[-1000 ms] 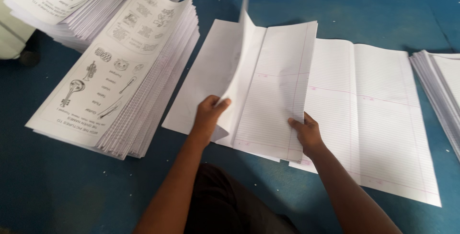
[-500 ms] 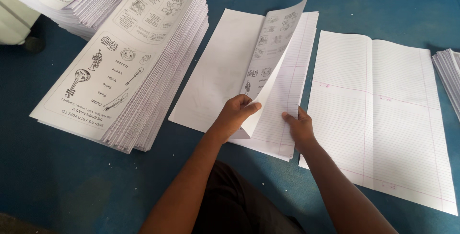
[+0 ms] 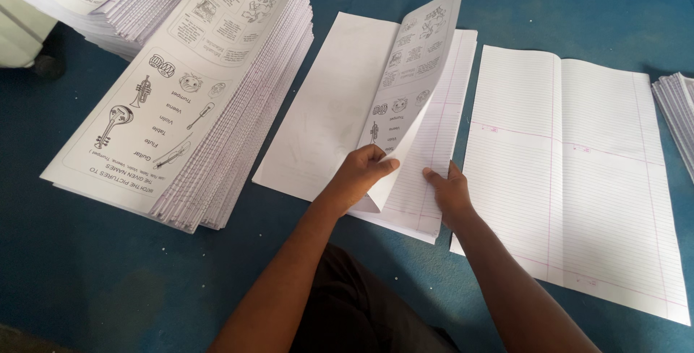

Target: The person assembles notebooks by inserting printed sheets into folded lined paper covers. They repeatedly pick up a printed sheet, place it inside a cover, and move the completed unit to a growing stack on the left.

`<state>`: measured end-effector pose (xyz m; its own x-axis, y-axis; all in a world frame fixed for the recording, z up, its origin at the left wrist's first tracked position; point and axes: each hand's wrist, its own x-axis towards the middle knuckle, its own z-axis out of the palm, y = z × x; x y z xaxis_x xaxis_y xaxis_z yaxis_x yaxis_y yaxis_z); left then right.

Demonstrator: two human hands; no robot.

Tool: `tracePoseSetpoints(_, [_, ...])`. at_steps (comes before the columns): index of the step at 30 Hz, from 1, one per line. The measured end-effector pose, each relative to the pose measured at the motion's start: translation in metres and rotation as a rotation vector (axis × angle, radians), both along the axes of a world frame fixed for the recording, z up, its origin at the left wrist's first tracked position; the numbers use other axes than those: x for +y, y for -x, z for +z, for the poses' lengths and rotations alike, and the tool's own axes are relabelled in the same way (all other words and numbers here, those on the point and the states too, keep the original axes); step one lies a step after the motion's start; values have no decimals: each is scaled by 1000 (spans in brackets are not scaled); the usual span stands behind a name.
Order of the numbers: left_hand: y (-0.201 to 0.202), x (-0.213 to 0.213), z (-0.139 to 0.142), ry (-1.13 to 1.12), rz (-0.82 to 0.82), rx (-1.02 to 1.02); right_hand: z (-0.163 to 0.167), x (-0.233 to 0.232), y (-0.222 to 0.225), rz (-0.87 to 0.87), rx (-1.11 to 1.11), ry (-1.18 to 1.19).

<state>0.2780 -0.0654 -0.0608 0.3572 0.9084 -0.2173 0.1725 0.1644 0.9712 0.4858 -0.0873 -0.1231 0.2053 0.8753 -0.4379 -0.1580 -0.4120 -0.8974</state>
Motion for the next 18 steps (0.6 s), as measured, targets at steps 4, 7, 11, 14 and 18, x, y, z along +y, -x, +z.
tracePoseSetpoints(4, [-5, 4, -18, -43, -62, 46, 0, 2, 1, 26, -74, 59])
tracePoseSetpoints(7, [-12, 8, -39, -99, -118, 83, -5, 4, -3, 55, -75, 65])
tracePoseSetpoints(11, [-24, 12, -63, -176, -186, 141, -17, 7, -6, 44, -22, 20])
tracePoseSetpoints(14, [-31, 10, -70, -187, -221, 184, -21, 8, -8, 27, 64, 11])
tracePoseSetpoints(18, [-37, 4, -64, -83, -240, 266, -17, 10, -9, 31, 178, 17])
